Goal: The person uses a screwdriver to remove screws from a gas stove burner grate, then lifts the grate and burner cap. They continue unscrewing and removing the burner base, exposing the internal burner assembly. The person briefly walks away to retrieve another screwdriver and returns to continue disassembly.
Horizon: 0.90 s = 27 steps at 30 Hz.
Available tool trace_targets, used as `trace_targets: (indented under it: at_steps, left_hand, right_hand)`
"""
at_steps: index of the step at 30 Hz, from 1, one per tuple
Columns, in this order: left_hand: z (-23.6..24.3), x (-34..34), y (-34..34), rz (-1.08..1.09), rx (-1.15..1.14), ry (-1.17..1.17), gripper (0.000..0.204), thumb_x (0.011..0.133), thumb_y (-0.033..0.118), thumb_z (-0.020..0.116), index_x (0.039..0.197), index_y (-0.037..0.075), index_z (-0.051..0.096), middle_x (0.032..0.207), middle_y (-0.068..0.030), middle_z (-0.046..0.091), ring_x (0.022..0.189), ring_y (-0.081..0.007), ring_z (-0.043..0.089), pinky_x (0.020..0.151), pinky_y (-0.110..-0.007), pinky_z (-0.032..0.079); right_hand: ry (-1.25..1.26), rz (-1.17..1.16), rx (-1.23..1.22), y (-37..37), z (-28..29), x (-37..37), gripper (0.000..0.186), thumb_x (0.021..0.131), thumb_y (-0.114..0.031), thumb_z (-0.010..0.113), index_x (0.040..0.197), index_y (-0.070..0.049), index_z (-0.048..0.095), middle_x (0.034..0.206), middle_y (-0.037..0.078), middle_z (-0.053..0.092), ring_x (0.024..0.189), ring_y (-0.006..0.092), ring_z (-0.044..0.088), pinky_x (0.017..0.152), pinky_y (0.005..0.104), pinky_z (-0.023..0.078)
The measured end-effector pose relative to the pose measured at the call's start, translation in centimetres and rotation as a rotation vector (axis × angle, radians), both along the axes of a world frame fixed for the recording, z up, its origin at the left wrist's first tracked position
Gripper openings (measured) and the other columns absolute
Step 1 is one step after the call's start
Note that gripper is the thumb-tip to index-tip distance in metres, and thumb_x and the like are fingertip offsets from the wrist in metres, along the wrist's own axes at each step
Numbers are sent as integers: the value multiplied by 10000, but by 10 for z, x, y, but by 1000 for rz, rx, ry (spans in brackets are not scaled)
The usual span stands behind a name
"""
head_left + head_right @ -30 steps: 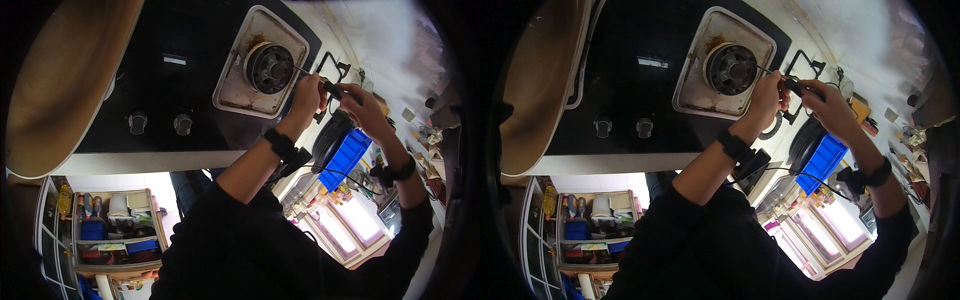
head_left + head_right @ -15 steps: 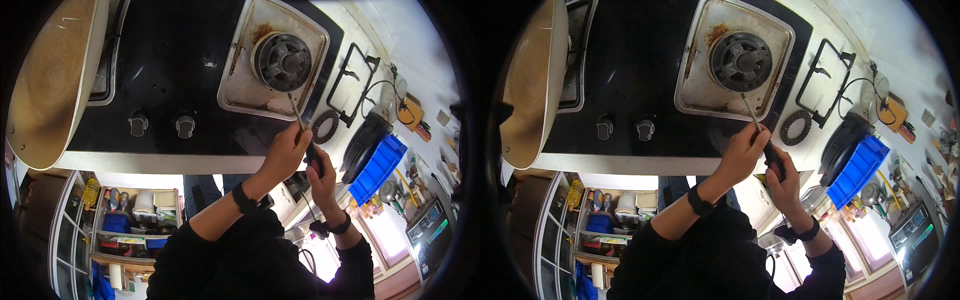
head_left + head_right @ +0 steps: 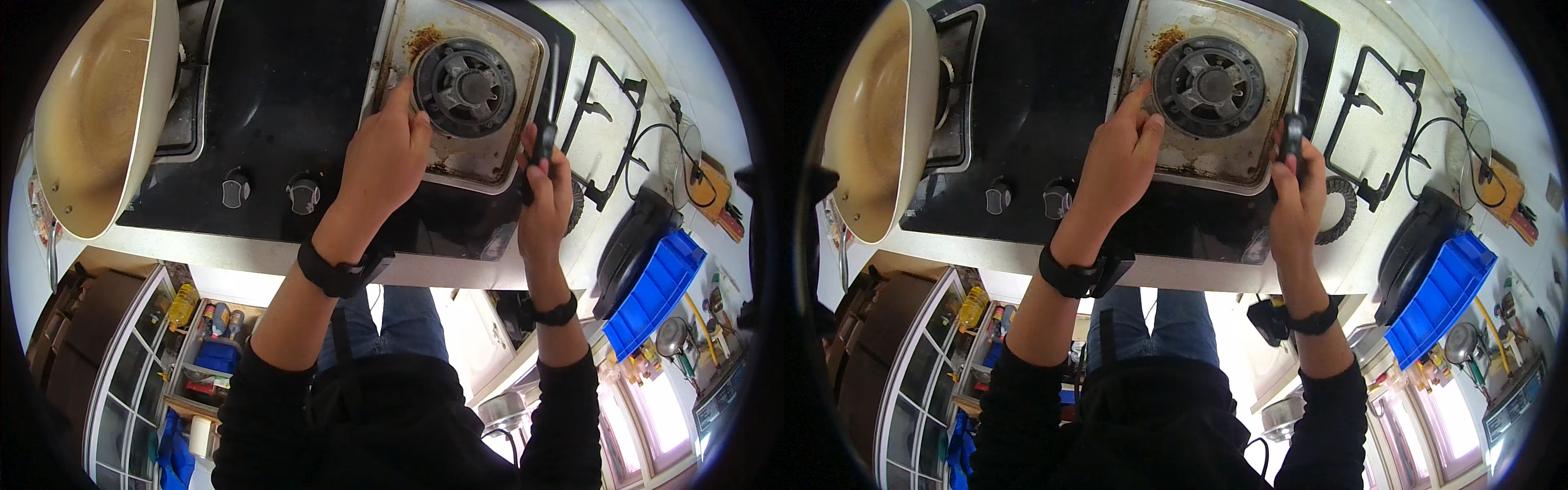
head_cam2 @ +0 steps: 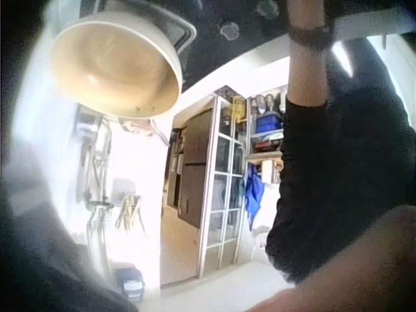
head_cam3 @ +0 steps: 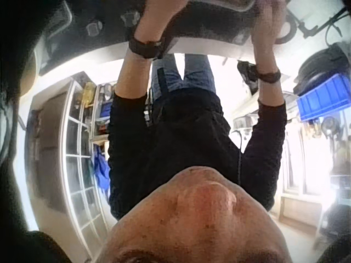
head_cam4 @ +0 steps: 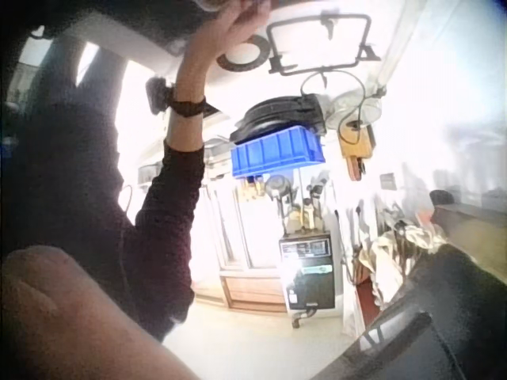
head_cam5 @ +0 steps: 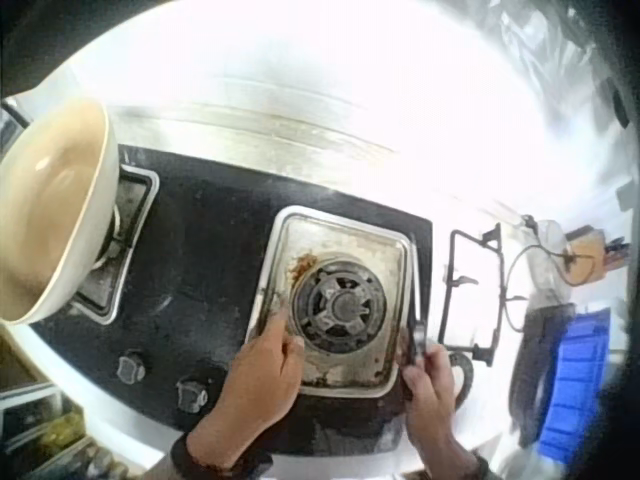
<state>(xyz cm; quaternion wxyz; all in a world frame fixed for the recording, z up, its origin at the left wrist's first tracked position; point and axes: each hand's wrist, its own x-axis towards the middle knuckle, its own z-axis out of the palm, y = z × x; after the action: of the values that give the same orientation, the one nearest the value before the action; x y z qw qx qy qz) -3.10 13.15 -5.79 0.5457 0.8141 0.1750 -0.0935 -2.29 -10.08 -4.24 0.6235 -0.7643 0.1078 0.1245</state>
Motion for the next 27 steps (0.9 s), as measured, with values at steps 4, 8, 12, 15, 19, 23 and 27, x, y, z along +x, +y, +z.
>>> trace_targets:
  at_steps: [4,8,12,15,19,23,27]
  left_hand:
    - [1,-2,-7,39,-113,-2,513,1011,143,520,1446,-115,432,801,-188,690,734,-355,698,742,-425,540]
    - [1,-3,-14,93,-155,10,527,1014,144,511,1465,-114,422,776,-183,682,705,-328,687,714,-409,525]
    - [-3,1,-11,91,-123,-16,523,1013,144,515,1466,-105,437,739,-170,656,676,-283,667,702,-380,522]
    - [-4,-2,-8,102,-173,9,542,1008,136,492,1493,-95,414,712,-137,618,641,-202,618,681,-343,507]
    - [-8,-7,-10,130,-247,9,558,999,117,467,1519,-70,395,701,-99,581,626,-145,556,656,-314,486]
    - [-10,-9,-9,109,-259,34,584,989,100,462,1544,-52,367,694,-79,560,620,-127,520,639,-294,468]
    - [-8,-13,-13,130,-304,122,610,978,79,457,1565,-38,338,692,-63,545,621,-116,504,635,-286,462]
  right_hand:
    - [66,34,-63,20,-3,20,390,985,-72,485,1363,8,535,1345,101,600,1224,181,562,1117,314,374]
    - [118,-2,21,23,-4,23,370,976,-71,498,1336,-21,568,1262,70,600,1173,145,538,1083,275,352]
    - [114,32,-1,18,-6,25,381,968,-70,500,1340,-21,568,1245,70,605,1162,147,549,1078,283,368]
    - [116,47,-19,15,-6,24,384,965,-71,505,1340,-17,566,1235,66,609,1161,144,553,1069,284,379]
    - [112,50,-20,14,-7,24,392,962,-71,507,1347,-15,559,1232,64,613,1161,144,560,1065,280,384]
    - [164,56,-76,12,-10,25,409,958,-65,504,1361,-10,546,1253,74,619,1166,159,573,1071,293,394]
    - [64,30,89,10,-12,28,417,956,-56,488,1364,8,541,1313,100,612,1196,175,574,1084,316,403]
